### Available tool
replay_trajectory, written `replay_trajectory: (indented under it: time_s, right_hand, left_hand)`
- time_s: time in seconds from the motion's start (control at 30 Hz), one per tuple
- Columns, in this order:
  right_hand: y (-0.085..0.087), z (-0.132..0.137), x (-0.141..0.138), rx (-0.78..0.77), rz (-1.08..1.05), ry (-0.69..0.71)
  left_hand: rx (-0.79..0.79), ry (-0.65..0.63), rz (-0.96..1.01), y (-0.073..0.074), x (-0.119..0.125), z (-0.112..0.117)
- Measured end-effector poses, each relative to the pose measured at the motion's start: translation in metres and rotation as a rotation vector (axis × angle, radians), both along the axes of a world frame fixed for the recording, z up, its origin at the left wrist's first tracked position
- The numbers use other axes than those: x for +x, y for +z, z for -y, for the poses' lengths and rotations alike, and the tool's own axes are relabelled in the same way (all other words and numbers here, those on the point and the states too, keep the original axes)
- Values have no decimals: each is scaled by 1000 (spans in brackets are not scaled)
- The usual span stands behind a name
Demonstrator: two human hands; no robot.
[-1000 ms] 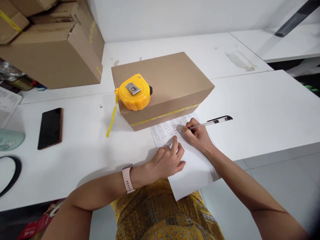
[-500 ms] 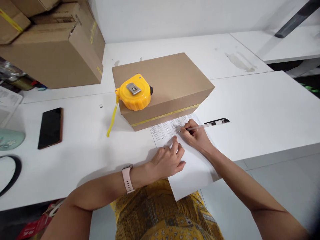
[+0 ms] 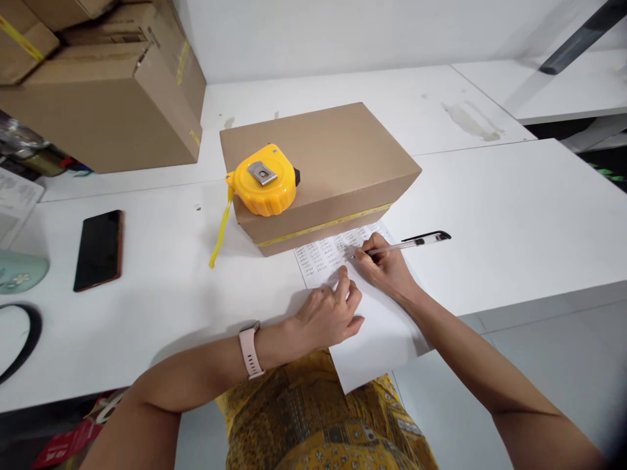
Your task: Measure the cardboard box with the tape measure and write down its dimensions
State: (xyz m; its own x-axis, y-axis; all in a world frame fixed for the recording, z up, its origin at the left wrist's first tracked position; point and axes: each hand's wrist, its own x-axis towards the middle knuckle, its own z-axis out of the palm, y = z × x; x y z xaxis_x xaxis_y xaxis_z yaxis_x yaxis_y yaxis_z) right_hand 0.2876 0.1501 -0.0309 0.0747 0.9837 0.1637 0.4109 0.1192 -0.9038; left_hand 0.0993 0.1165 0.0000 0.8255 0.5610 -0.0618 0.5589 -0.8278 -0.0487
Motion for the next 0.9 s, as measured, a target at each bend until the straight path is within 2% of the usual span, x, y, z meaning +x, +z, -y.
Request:
replay_trajectory:
  time_s: [0.2, 0.9]
  right_hand:
    - [6, 1, -1, -43, -38, 14]
    - [3, 0, 1, -52, -35, -29]
  left_hand:
    - [4, 3, 1, 1, 0, 0]
    - [20, 1, -6, -1, 0, 0]
